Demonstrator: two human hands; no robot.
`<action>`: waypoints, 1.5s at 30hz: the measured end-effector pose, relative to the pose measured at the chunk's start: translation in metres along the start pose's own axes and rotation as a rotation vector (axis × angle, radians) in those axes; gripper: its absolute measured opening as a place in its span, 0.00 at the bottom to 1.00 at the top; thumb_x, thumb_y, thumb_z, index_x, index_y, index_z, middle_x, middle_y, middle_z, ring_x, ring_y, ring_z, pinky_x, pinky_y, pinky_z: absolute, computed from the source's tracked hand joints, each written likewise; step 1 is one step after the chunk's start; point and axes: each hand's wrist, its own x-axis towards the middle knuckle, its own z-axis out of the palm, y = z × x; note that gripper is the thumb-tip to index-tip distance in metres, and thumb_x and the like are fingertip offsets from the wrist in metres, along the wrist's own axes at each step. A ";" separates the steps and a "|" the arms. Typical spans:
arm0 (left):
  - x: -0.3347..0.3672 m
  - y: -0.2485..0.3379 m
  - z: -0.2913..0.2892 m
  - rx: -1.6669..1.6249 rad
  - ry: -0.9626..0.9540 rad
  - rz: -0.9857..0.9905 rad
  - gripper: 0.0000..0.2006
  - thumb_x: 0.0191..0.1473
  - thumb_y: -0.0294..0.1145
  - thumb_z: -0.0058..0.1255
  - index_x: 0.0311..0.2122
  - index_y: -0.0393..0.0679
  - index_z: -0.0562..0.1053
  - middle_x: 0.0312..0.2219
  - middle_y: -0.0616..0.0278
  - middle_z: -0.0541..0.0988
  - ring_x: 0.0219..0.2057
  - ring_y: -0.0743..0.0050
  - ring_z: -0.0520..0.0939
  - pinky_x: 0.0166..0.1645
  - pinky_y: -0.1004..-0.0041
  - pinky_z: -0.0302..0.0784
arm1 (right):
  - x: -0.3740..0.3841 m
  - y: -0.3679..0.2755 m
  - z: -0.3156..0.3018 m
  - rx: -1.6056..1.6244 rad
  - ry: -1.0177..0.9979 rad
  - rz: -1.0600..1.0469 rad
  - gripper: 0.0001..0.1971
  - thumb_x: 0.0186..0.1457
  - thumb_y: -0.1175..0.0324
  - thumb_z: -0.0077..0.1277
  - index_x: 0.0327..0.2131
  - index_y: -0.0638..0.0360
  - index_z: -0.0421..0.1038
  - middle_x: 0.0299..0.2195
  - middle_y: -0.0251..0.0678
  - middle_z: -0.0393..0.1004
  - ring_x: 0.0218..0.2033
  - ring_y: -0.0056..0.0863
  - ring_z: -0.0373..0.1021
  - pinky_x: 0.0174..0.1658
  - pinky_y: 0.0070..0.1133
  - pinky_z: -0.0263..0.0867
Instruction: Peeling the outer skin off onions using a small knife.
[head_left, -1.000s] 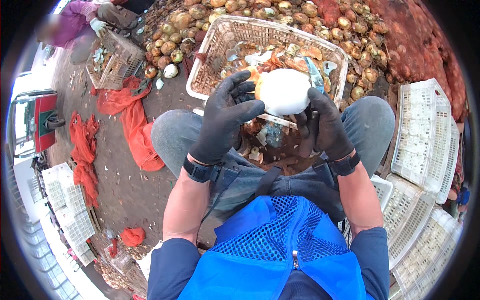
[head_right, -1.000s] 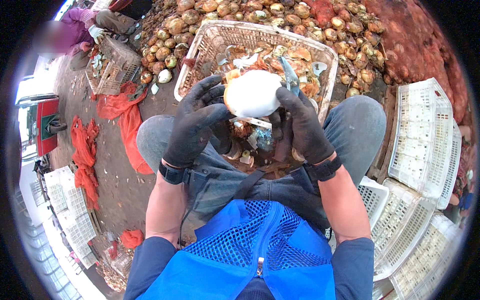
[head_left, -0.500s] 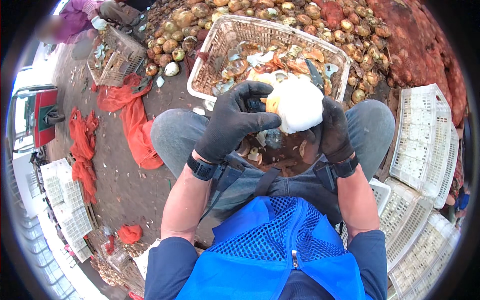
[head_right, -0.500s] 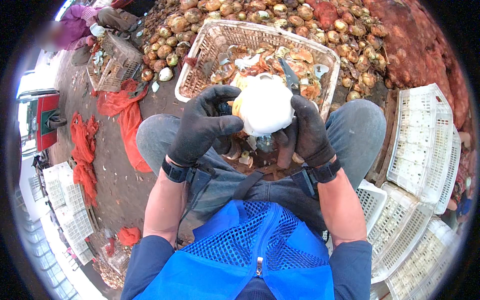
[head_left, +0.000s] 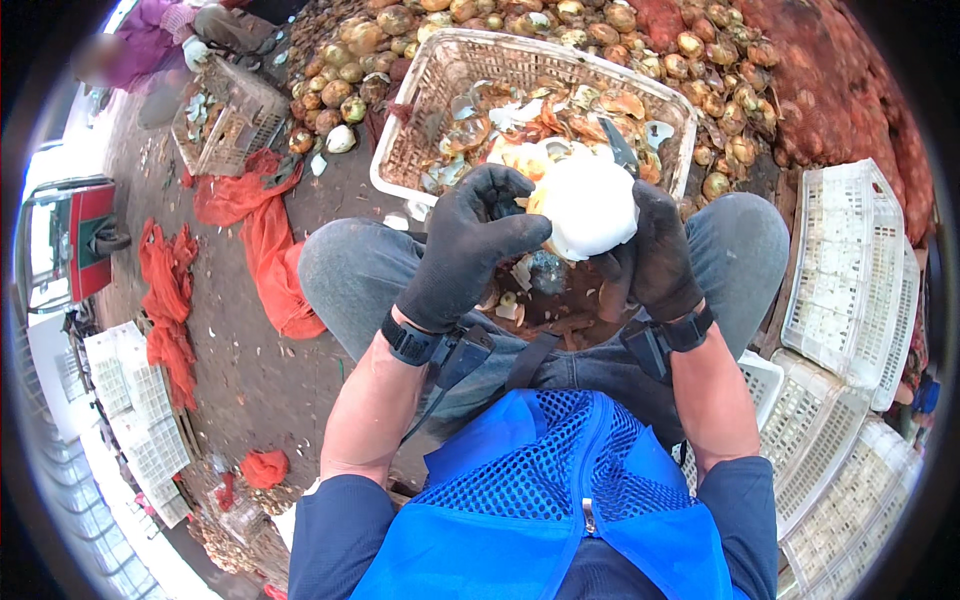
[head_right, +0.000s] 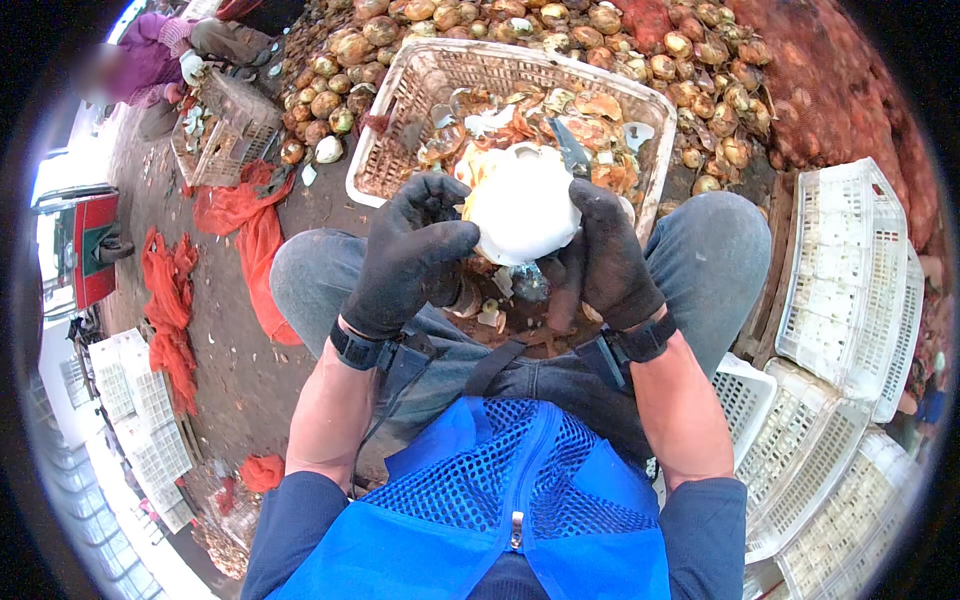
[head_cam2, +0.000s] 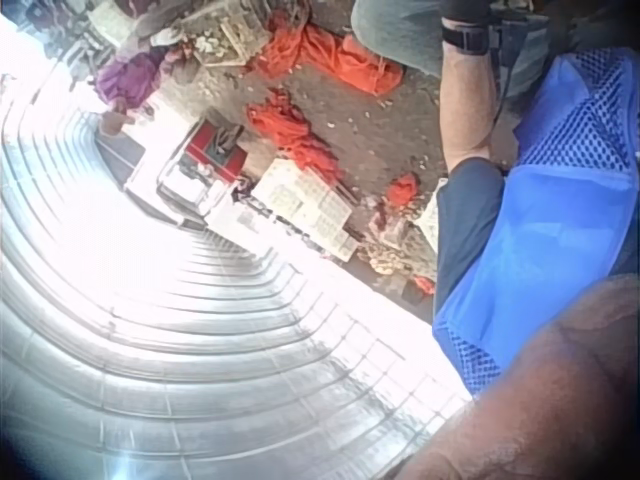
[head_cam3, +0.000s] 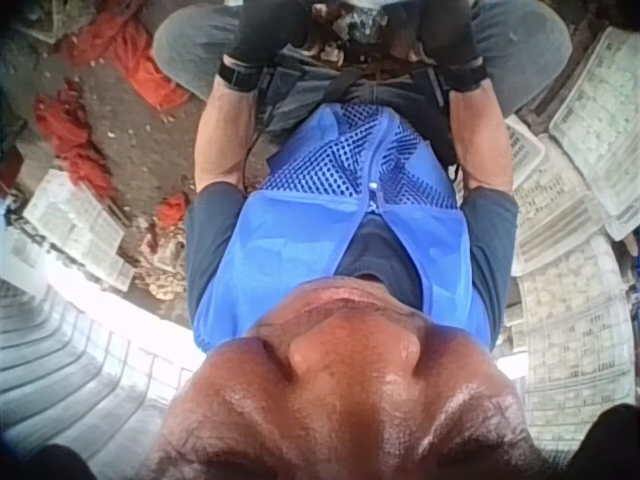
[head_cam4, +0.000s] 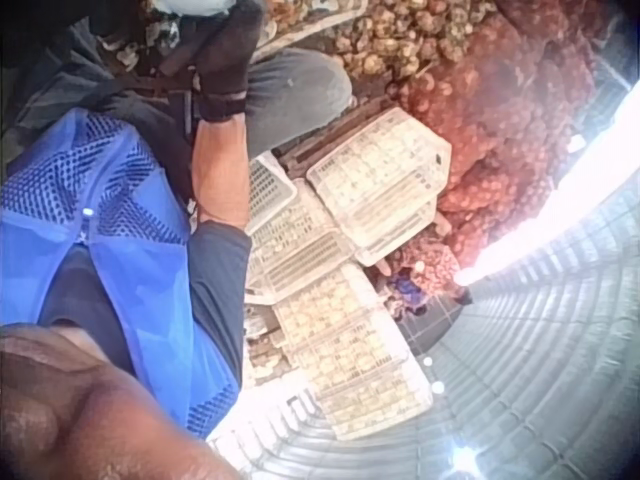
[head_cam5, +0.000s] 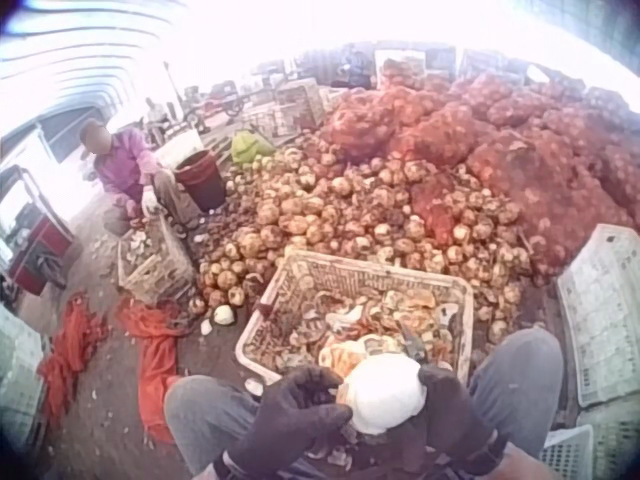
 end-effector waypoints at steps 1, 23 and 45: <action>0.001 -0.001 0.000 0.001 -0.001 -0.001 0.19 0.48 0.27 0.67 0.44 0.37 0.73 0.32 0.68 0.77 0.32 0.87 0.77 0.37 0.83 0.75 | 0.001 0.000 -0.003 -0.025 -0.068 0.020 0.30 0.63 0.47 0.48 0.56 0.65 0.68 0.38 0.38 0.80 0.29 0.24 0.77 0.26 0.20 0.74; 0.004 -0.011 -0.004 0.081 -0.060 0.096 0.26 0.45 0.30 0.61 0.51 0.33 0.72 0.44 0.60 0.79 0.45 0.73 0.80 0.53 0.72 0.75 | 0.010 0.000 -0.001 -0.094 0.061 -0.030 0.32 0.61 0.40 0.44 0.54 0.60 0.68 0.36 0.38 0.80 0.20 0.26 0.76 0.17 0.18 0.71; 0.043 -0.056 -0.079 -0.352 -0.161 0.075 0.19 0.68 0.32 0.40 0.62 0.39 0.66 0.50 0.52 0.77 0.57 0.56 0.75 0.64 0.55 0.71 | -0.007 -0.054 -0.005 0.533 -0.300 -0.216 0.30 0.64 0.38 0.38 0.52 0.53 0.71 0.34 0.33 0.76 0.23 0.22 0.66 0.23 0.22 0.64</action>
